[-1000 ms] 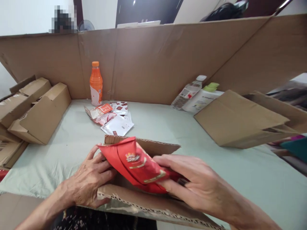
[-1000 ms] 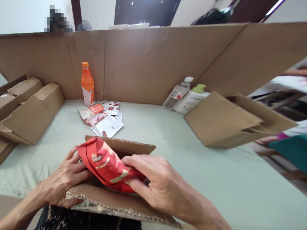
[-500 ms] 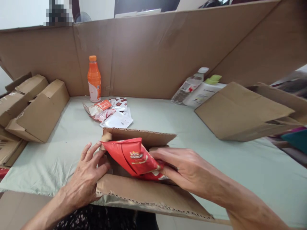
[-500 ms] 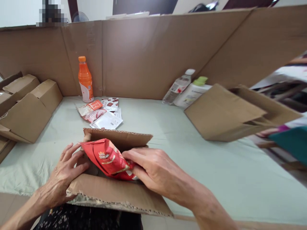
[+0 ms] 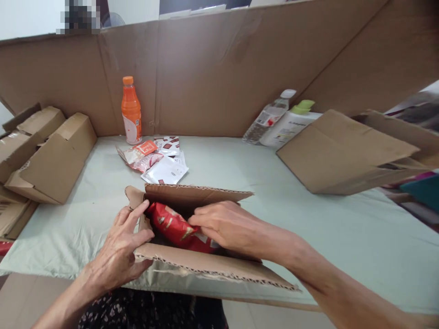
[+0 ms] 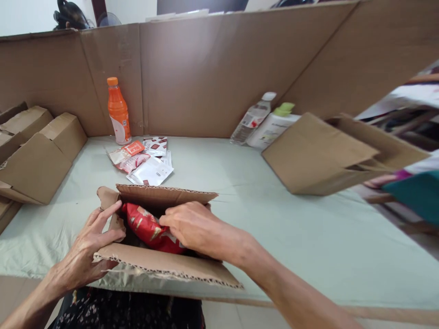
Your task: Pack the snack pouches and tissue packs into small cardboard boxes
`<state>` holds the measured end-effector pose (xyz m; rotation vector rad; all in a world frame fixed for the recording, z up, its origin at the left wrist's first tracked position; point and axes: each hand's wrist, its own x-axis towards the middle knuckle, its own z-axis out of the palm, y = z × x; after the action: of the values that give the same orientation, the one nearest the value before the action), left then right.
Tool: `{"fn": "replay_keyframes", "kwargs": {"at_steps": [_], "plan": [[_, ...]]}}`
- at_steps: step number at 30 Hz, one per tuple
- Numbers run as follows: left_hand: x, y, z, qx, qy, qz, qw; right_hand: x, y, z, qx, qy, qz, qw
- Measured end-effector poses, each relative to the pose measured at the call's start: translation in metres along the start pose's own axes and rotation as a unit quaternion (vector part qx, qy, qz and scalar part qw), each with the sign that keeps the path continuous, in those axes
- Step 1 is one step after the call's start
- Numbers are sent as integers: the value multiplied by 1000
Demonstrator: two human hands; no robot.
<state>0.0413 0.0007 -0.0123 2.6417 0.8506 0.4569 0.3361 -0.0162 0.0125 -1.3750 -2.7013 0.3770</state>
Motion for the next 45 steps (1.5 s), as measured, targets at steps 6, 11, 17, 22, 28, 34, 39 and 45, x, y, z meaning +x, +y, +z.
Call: {"fn": "replay_keyframes", "kwargs": {"at_steps": [6, 11, 17, 22, 28, 34, 39, 45], "plan": [[4, -4, -2, 16, -17, 11, 1000, 17, 5, 22, -5, -58, -23, 998], [11, -6, -1, 7, -3, 21, 1000, 11, 4, 15, 42, -87, -13, 995], [21, -3, -4, 11, 4, 47, 999, 12, 4, 8, 81, -93, -3, 992], [25, 1, -7, 2, -7, 43, 999, -2, 2, -1, 154, 37, -21, 987], [23, -4, -3, -7, -3, 48, 999, -9, 33, -21, 270, 510, 138, 805], [16, -11, 4, -6, 26, 75, 997, 36, 131, 32, 451, 400, 342, 721], [14, -29, 23, 49, 72, 124, 988, 83, 167, 88, 471, 320, 408, 714], [14, -50, 41, 101, 131, 160, 973, 120, 174, 99, 484, 316, 398, 712]]}}
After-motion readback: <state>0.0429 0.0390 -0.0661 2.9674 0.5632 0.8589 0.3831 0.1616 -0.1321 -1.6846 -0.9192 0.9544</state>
